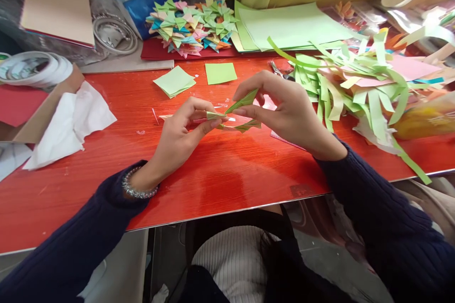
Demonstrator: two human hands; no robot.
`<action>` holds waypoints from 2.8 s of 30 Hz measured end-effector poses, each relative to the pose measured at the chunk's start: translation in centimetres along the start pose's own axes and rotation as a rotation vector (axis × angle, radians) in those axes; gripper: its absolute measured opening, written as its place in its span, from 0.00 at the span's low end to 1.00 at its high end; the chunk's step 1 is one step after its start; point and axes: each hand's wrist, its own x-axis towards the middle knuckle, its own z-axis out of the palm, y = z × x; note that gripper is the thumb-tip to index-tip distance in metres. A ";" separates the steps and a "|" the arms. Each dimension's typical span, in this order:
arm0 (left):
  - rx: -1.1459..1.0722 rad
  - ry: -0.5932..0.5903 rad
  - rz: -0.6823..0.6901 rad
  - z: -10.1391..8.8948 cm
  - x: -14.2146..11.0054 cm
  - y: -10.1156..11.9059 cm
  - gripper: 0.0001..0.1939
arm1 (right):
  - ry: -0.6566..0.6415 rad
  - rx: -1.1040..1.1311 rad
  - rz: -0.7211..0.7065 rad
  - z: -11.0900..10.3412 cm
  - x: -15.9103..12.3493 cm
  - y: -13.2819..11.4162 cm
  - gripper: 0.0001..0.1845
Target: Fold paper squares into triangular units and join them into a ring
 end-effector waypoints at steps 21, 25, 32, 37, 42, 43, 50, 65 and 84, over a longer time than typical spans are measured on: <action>0.121 0.085 0.171 -0.5 -0.3 -0.4 0.05 | 0.039 -0.021 -0.039 0.9 -1.2 -1.9 0.07; 0.067 0.076 0.205 -0.4 -0.3 -0.2 0.02 | 0.031 0.002 -0.090 0.8 -1.2 -1.6 0.06; 0.121 0.099 0.109 -0.4 -0.3 -0.4 0.06 | -0.009 -0.036 -0.133 0.7 -1.3 -1.5 0.08; 0.059 0.082 0.121 -0.4 -0.3 -0.3 0.04 | -0.036 -0.093 -0.185 0.6 -1.5 -1.5 0.09; 0.034 0.075 0.182 -0.4 -0.2 -0.3 0.02 | -0.021 -0.132 -0.287 0.7 -1.5 -1.5 0.13; 0.040 0.078 0.181 -0.4 -0.2 -0.3 0.02 | -0.019 -0.141 -0.302 0.7 -1.5 -1.5 0.14; 0.124 0.099 0.107 -0.5 -0.3 -0.4 0.06 | -0.017 -0.202 -0.272 0.8 -1.4 -1.6 0.12; 0.015 0.047 0.093 0.1 -0.4 -0.3 0.09 | 0.091 -0.213 -0.103 0.7 -0.8 -1.4 0.09; -0.057 -0.137 -0.198 -0.2 0.3 0.0 0.11 | 0.055 0.208 0.281 1.7 -0.3 -0.9 0.04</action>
